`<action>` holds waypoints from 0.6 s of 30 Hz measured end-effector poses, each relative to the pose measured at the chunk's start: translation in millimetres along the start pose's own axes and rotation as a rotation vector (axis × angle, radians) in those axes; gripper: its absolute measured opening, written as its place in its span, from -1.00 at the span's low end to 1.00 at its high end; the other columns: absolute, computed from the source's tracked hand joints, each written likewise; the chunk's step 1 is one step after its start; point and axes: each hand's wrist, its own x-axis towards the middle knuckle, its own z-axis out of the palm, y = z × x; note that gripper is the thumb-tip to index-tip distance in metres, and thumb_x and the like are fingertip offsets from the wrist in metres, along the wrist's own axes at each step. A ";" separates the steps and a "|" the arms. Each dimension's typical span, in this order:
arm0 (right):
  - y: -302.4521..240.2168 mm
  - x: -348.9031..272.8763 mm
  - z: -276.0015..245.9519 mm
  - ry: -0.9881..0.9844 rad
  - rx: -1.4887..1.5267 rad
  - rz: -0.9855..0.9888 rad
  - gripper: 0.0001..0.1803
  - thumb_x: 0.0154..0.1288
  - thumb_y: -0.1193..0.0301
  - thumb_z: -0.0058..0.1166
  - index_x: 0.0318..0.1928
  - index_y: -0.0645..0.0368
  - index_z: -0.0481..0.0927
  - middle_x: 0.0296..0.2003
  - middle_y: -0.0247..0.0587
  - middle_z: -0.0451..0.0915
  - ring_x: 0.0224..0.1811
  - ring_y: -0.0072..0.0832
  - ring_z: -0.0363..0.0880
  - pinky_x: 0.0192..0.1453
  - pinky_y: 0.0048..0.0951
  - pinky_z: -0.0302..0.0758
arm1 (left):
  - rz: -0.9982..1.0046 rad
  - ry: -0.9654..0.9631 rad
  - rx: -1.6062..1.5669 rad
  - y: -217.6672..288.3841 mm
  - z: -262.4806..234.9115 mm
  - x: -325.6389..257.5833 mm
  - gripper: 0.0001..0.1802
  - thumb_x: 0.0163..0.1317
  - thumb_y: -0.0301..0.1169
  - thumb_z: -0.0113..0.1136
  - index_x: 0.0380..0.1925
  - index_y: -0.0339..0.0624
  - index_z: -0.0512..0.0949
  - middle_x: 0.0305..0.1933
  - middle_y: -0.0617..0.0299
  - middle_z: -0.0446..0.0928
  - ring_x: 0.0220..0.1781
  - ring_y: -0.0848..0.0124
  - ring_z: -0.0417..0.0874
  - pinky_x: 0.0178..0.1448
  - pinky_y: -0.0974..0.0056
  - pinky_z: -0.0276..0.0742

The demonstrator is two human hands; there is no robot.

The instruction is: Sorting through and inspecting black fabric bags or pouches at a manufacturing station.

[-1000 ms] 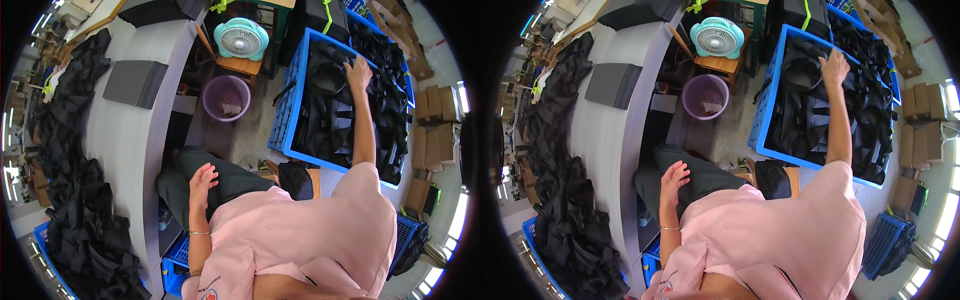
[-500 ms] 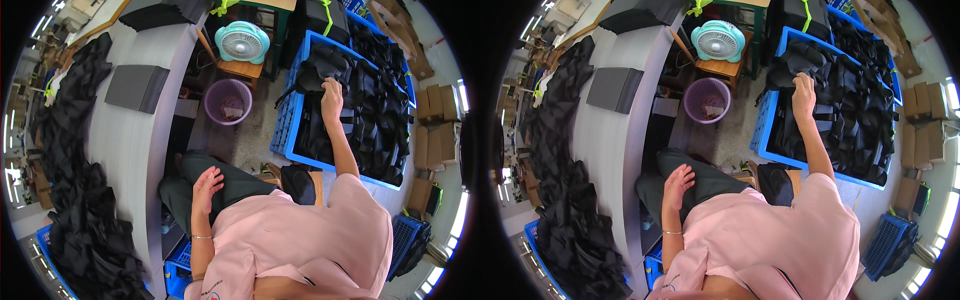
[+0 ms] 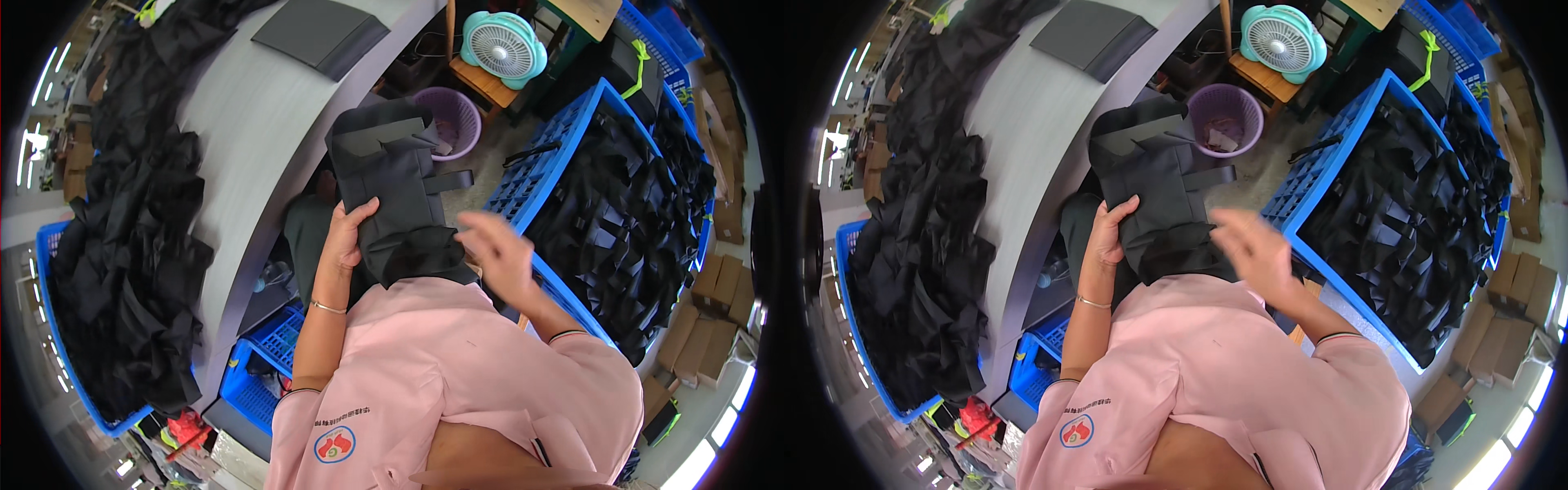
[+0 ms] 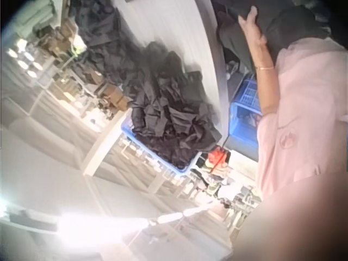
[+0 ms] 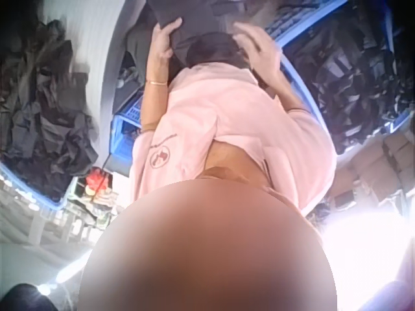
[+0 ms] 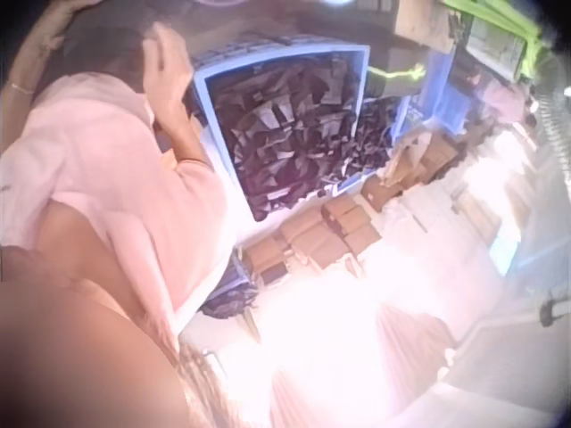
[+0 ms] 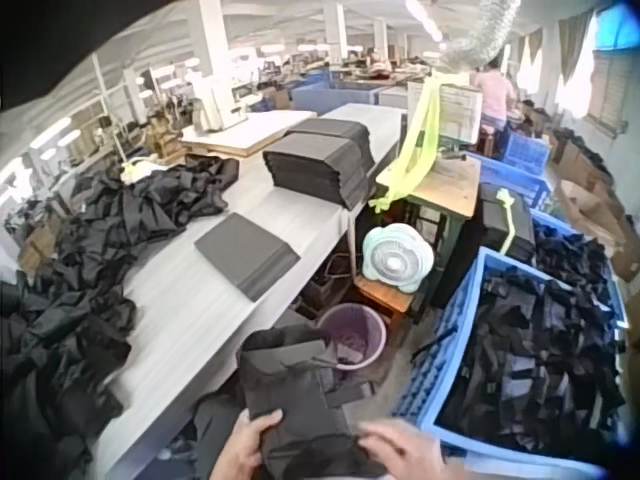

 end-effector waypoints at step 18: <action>11.9 92.4 47.7 -0.353 0.564 0.430 -0.66 0.13 0.56 0.36 -0.04 0.31 0.67 -0.16 -0.28 0.72 -0.14 -0.53 0.64 0.05 -0.46 0.56 | 0.088 -0.136 0.173 7.4 -21.2 -43.0 -0.65 0.25 -0.39 0.36 0.00 -0.31 0.61 -0.06 0.16 0.68 -0.09 0.41 0.71 0.06 0.29 0.64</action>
